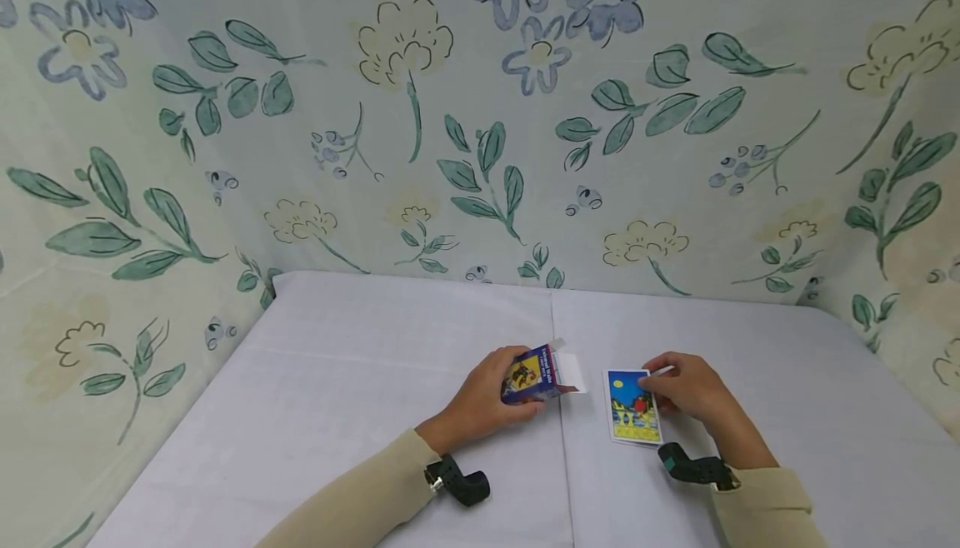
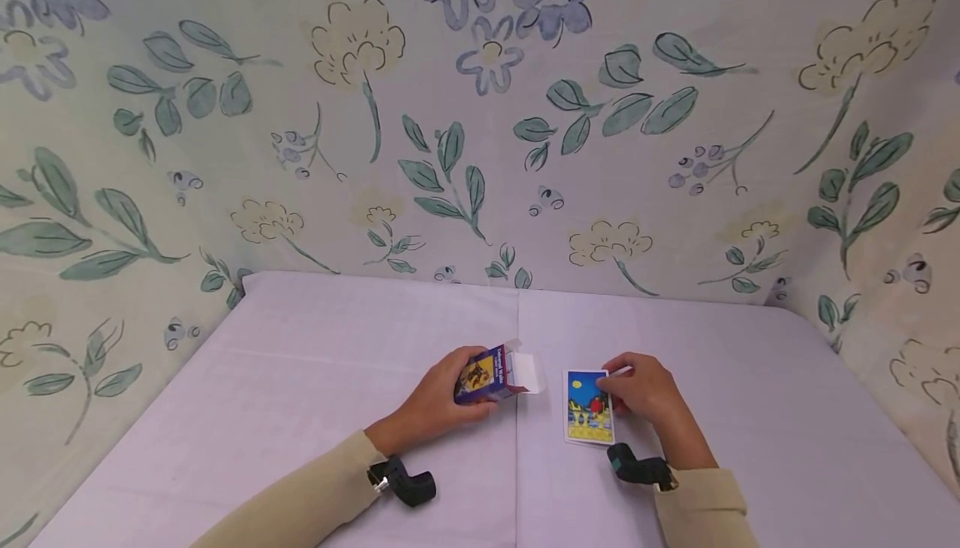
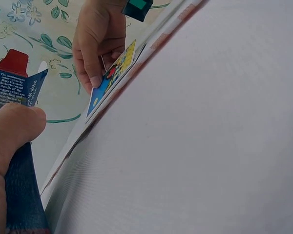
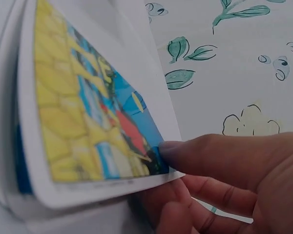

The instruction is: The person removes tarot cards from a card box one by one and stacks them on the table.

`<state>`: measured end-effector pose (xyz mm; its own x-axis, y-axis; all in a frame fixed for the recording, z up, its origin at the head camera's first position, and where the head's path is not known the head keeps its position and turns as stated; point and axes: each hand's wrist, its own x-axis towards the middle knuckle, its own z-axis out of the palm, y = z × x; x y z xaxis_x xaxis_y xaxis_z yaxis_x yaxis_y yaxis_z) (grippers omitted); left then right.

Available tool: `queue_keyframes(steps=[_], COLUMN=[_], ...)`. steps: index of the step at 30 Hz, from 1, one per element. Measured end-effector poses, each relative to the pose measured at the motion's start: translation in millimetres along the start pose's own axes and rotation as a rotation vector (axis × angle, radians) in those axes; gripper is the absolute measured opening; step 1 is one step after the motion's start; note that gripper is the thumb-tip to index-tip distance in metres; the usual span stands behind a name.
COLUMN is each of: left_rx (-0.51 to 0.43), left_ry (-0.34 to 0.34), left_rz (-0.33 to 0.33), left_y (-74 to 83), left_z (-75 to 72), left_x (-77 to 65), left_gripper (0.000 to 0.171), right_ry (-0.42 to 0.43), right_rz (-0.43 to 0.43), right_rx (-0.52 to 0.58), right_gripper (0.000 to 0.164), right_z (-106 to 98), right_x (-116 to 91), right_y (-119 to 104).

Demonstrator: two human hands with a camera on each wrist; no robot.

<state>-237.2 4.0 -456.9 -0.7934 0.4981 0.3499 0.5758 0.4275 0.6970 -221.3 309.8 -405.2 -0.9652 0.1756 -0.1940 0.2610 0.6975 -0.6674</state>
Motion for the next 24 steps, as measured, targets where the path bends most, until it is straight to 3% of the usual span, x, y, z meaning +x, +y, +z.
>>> queue_keyframes(steps=[24], left_rx=[0.010], left_ry=[-0.004], left_rz=[-0.003], left_y=[1.5], left_z=[-1.9], left_x=[0.5], left_gripper=[0.073], right_ry=[0.021], right_rz=[-0.007], right_rx=[-0.055], right_gripper=[0.037], right_z=[4.4], right_x=[1.0], right_y=[-0.6])
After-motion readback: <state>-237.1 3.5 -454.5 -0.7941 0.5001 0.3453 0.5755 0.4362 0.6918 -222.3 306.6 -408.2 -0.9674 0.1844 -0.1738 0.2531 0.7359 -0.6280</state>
